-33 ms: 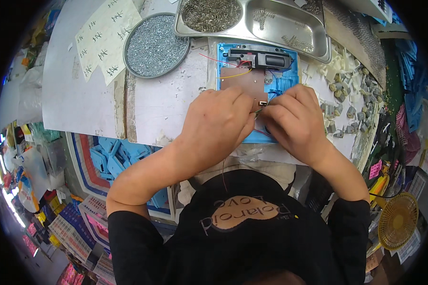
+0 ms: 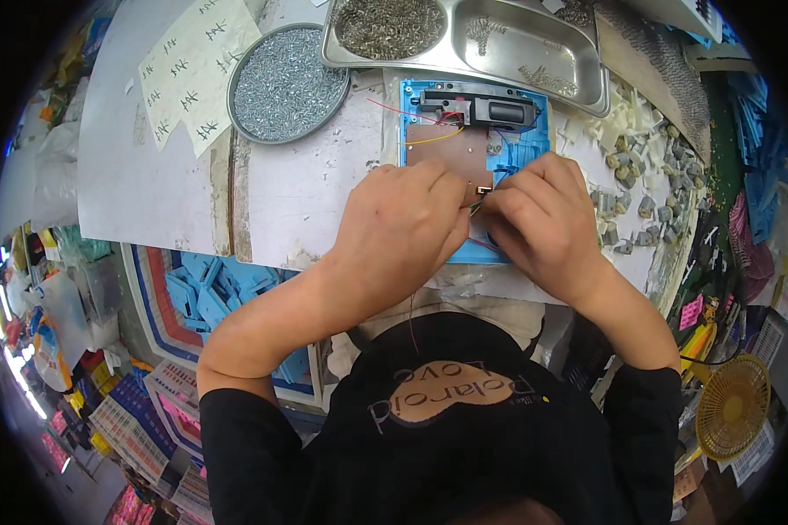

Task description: Soldering components and assembling a blue plastic electronic device.

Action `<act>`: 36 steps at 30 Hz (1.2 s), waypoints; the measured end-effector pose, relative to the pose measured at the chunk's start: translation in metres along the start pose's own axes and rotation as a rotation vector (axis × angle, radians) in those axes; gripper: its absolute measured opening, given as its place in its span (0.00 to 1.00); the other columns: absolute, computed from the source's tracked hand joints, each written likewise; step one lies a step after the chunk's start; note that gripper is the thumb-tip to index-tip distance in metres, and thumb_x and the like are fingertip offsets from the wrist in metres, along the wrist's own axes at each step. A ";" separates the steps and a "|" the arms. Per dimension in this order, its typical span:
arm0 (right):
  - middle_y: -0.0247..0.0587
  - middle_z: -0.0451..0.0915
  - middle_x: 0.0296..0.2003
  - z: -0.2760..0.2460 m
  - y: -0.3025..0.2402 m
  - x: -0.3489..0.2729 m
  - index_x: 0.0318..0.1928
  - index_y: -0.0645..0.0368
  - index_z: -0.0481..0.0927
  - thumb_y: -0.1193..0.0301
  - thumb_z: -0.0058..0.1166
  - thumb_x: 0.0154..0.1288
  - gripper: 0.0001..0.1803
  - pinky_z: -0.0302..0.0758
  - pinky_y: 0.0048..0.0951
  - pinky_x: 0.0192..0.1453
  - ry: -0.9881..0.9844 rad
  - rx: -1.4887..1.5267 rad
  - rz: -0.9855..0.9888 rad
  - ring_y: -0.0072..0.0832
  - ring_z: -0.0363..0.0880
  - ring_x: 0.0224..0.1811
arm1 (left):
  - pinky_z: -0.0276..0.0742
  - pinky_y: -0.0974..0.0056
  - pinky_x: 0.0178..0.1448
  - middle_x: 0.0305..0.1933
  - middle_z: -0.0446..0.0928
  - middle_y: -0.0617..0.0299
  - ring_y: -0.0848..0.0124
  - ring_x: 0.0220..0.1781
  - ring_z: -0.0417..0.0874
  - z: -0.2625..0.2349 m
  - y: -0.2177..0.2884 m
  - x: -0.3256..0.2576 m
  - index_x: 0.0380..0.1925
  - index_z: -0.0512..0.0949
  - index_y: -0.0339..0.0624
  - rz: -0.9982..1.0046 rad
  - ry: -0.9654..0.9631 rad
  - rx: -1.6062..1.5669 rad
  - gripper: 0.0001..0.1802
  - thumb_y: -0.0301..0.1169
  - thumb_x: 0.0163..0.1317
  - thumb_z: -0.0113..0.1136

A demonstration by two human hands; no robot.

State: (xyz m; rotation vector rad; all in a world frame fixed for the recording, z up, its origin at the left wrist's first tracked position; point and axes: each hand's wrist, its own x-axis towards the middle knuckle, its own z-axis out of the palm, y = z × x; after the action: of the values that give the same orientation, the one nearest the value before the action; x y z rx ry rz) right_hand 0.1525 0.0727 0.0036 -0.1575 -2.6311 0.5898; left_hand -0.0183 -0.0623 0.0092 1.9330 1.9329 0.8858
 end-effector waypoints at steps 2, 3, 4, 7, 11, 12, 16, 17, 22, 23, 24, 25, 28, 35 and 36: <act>0.33 0.77 0.32 -0.001 -0.001 0.003 0.42 0.56 0.82 0.74 0.69 0.47 0.18 0.69 0.40 0.45 -0.022 -0.009 0.037 0.36 0.74 0.38 | 0.72 0.56 0.37 0.31 0.75 0.60 0.58 0.33 0.79 0.002 0.000 0.000 0.34 0.78 0.43 0.005 0.016 -0.008 0.08 0.26 0.56 0.68; 0.33 0.77 0.32 -0.001 -0.003 0.004 0.43 0.56 0.82 0.74 0.69 0.48 0.19 0.68 0.40 0.46 -0.028 -0.012 0.055 0.36 0.74 0.38 | 0.71 0.56 0.37 0.31 0.75 0.60 0.58 0.32 0.79 0.002 0.000 0.000 0.34 0.78 0.43 0.008 0.016 -0.003 0.08 0.26 0.56 0.68; 0.33 0.77 0.31 -0.001 -0.004 0.005 0.44 0.55 0.81 0.74 0.69 0.48 0.19 0.68 0.40 0.47 -0.034 -0.015 0.074 0.36 0.74 0.38 | 0.71 0.56 0.37 0.31 0.75 0.60 0.58 0.32 0.78 0.002 0.001 0.000 0.34 0.78 0.43 0.012 0.016 0.003 0.08 0.26 0.56 0.68; 0.32 0.77 0.32 -0.003 -0.004 0.006 0.44 0.54 0.81 0.73 0.69 0.48 0.19 0.68 0.40 0.48 -0.065 -0.008 0.076 0.36 0.74 0.38 | 0.70 0.56 0.37 0.30 0.74 0.60 0.59 0.32 0.77 0.002 0.002 -0.001 0.34 0.78 0.43 0.023 0.023 0.012 0.09 0.27 0.55 0.69; 0.33 0.77 0.31 -0.003 -0.006 0.007 0.43 0.53 0.81 0.72 0.68 0.51 0.17 0.68 0.40 0.49 -0.073 0.019 0.112 0.36 0.75 0.38 | 0.67 0.55 0.38 0.30 0.72 0.61 0.60 0.31 0.76 0.000 0.006 -0.002 0.35 0.78 0.43 0.012 0.028 0.009 0.10 0.28 0.54 0.70; 0.33 0.77 0.31 -0.002 -0.006 0.007 0.43 0.53 0.81 0.72 0.68 0.52 0.16 0.68 0.40 0.49 -0.062 0.020 0.115 0.35 0.75 0.37 | 0.67 0.55 0.39 0.30 0.72 0.61 0.60 0.31 0.76 0.000 0.006 -0.002 0.35 0.78 0.43 0.014 0.030 0.008 0.11 0.28 0.53 0.70; 0.33 0.77 0.30 -0.001 -0.006 0.008 0.42 0.53 0.81 0.72 0.68 0.53 0.15 0.69 0.40 0.49 -0.061 -0.001 0.115 0.36 0.75 0.37 | 0.65 0.56 0.39 0.30 0.72 0.61 0.60 0.31 0.75 -0.001 0.004 -0.004 0.36 0.79 0.43 -0.004 0.033 0.024 0.11 0.28 0.53 0.70; 0.33 0.77 0.30 0.000 -0.006 0.008 0.42 0.54 0.81 0.72 0.68 0.53 0.15 0.69 0.40 0.49 -0.054 -0.008 0.104 0.36 0.75 0.37 | 0.64 0.56 0.40 0.30 0.72 0.61 0.60 0.31 0.75 -0.002 0.004 -0.005 0.36 0.79 0.43 -0.014 0.033 0.033 0.11 0.28 0.53 0.70; 0.34 0.78 0.30 0.001 -0.003 0.008 0.43 0.55 0.82 0.72 0.68 0.51 0.17 0.70 0.41 0.49 -0.050 -0.028 0.060 0.36 0.75 0.37 | 0.65 0.55 0.40 0.30 0.73 0.60 0.59 0.31 0.76 0.001 0.003 -0.004 0.34 0.78 0.44 -0.006 0.044 0.064 0.10 0.26 0.53 0.69; 0.34 0.78 0.30 0.000 -0.003 0.008 0.43 0.56 0.82 0.72 0.69 0.51 0.17 0.70 0.41 0.50 -0.055 -0.020 0.053 0.36 0.75 0.37 | 0.65 0.55 0.40 0.30 0.73 0.60 0.59 0.31 0.76 0.002 0.003 -0.003 0.34 0.78 0.44 0.001 0.051 0.073 0.09 0.26 0.54 0.68; 0.34 0.78 0.30 -0.001 -0.003 0.009 0.43 0.56 0.82 0.72 0.69 0.50 0.17 0.71 0.41 0.50 -0.061 -0.013 0.046 0.36 0.75 0.37 | 0.65 0.55 0.40 0.31 0.73 0.60 0.59 0.31 0.76 0.002 0.004 -0.002 0.34 0.78 0.44 -0.003 0.053 0.075 0.09 0.26 0.54 0.68; 0.34 0.78 0.30 -0.001 -0.003 0.009 0.43 0.56 0.82 0.72 0.69 0.49 0.18 0.71 0.42 0.50 -0.067 -0.005 0.039 0.36 0.75 0.37 | 0.65 0.56 0.40 0.31 0.73 0.60 0.59 0.32 0.76 0.002 0.004 -0.002 0.34 0.78 0.44 -0.008 0.055 0.076 0.09 0.26 0.54 0.68; 0.33 0.78 0.30 -0.003 -0.003 0.011 0.42 0.57 0.83 0.71 0.69 0.49 0.17 0.71 0.40 0.50 -0.050 -0.043 0.005 0.35 0.76 0.37 | 0.66 0.56 0.40 0.32 0.74 0.59 0.59 0.32 0.77 0.002 0.005 0.000 0.34 0.78 0.44 -0.017 0.057 0.100 0.09 0.26 0.54 0.67; 0.33 0.76 0.26 0.001 0.003 0.021 0.34 0.56 0.80 0.68 0.61 0.53 0.08 0.71 0.36 0.45 -0.037 -0.141 -0.143 0.33 0.74 0.34 | 0.65 0.55 0.45 0.33 0.75 0.61 0.60 0.35 0.78 -0.002 0.006 -0.001 0.36 0.78 0.44 -0.045 0.078 0.124 0.11 0.26 0.53 0.68; 0.33 0.76 0.26 0.003 0.003 0.021 0.33 0.56 0.79 0.68 0.60 0.53 0.08 0.70 0.36 0.45 -0.034 -0.151 -0.149 0.33 0.74 0.33 | 0.65 0.55 0.46 0.34 0.75 0.62 0.60 0.36 0.79 -0.003 0.006 -0.002 0.36 0.78 0.44 -0.058 0.082 0.102 0.12 0.26 0.52 0.69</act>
State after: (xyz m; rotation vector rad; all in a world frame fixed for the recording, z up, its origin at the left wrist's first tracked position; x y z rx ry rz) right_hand 0.1326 0.0788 0.0078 0.0041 -2.6902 0.3473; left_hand -0.0148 -0.0657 0.0146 1.9137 2.1083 0.8790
